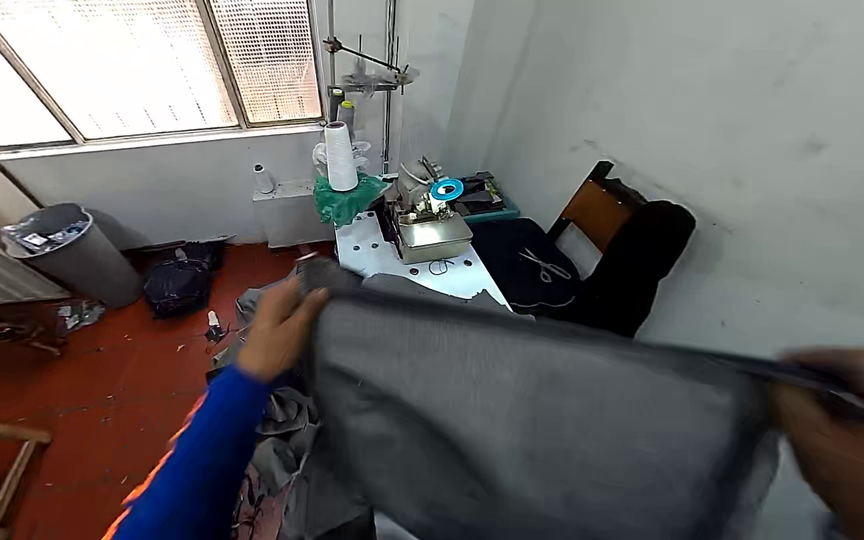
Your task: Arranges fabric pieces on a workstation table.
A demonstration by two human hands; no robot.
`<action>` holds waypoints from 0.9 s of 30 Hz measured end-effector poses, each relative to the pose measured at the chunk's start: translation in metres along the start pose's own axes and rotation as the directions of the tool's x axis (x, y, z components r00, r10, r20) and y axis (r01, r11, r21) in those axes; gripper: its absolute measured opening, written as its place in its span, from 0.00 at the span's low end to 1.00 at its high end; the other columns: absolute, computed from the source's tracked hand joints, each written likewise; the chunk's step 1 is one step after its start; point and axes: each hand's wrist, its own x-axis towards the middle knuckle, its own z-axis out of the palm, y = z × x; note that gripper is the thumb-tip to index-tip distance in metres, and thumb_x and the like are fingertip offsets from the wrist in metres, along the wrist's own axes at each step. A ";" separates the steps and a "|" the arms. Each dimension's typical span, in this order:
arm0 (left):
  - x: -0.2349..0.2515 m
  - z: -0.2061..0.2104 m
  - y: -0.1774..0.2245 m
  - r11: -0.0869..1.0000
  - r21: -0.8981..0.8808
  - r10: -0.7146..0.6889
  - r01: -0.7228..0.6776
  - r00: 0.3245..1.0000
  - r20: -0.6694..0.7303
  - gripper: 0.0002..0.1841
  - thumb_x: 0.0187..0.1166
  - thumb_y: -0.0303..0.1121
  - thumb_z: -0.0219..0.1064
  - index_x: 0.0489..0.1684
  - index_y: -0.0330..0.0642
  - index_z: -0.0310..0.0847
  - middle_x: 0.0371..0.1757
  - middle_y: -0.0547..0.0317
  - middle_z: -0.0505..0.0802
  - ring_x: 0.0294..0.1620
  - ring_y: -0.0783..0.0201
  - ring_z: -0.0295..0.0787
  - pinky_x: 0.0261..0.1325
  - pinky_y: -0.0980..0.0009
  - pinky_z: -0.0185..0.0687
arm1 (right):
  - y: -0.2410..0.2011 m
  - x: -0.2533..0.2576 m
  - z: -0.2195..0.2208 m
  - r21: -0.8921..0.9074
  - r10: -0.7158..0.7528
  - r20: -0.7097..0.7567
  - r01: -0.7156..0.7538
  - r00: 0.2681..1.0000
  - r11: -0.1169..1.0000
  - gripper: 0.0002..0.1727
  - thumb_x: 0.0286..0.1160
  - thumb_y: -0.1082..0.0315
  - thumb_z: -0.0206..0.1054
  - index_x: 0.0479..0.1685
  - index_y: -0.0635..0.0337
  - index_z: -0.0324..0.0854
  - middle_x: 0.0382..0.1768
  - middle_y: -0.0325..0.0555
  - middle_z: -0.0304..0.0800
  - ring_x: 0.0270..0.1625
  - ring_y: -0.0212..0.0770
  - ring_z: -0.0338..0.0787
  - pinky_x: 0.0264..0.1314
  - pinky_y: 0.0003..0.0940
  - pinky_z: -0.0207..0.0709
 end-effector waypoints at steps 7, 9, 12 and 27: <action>0.067 0.147 -0.175 0.720 0.483 -0.642 0.497 0.743 0.192 0.21 0.93 0.40 0.54 0.73 0.32 0.78 0.65 0.29 0.88 0.71 0.34 0.84 0.76 0.35 0.72 | 0.026 -0.012 0.230 0.070 0.240 0.545 -0.329 0.803 0.942 0.32 0.77 0.55 0.73 0.79 0.58 0.77 0.62 0.74 0.84 0.48 0.76 0.90 0.46 0.76 0.81; 0.058 0.137 -0.183 0.774 0.322 -0.607 0.545 0.783 0.133 0.20 0.90 0.35 0.60 0.69 0.28 0.79 0.64 0.29 0.87 0.68 0.37 0.85 0.76 0.40 0.74 | -0.015 -0.046 0.263 0.111 0.155 0.656 -0.297 0.738 0.948 0.41 0.75 0.40 0.69 0.84 0.54 0.73 0.62 0.70 0.85 0.40 0.71 0.92 0.40 0.71 0.84; 0.014 0.097 -0.217 0.757 0.129 -0.651 0.641 0.756 0.066 0.18 0.90 0.32 0.59 0.70 0.29 0.77 0.60 0.34 0.90 0.60 0.44 0.89 0.69 0.46 0.80 | -0.043 -0.087 0.311 0.069 0.117 0.819 -0.298 0.562 0.952 0.56 0.72 0.30 0.65 0.97 0.49 0.48 0.72 0.72 0.78 0.41 0.70 0.93 0.43 0.71 0.84; -0.196 0.047 -0.237 0.657 0.415 -0.731 0.630 0.398 0.553 0.30 0.78 0.30 0.72 0.81 0.33 0.71 0.74 0.31 0.83 0.78 0.36 0.78 0.82 0.38 0.66 | -0.225 -0.020 0.253 0.339 -0.324 0.894 0.008 0.308 0.941 0.24 0.80 0.64 0.68 0.73 0.65 0.77 0.57 0.67 0.89 0.59 0.68 0.90 0.62 0.68 0.80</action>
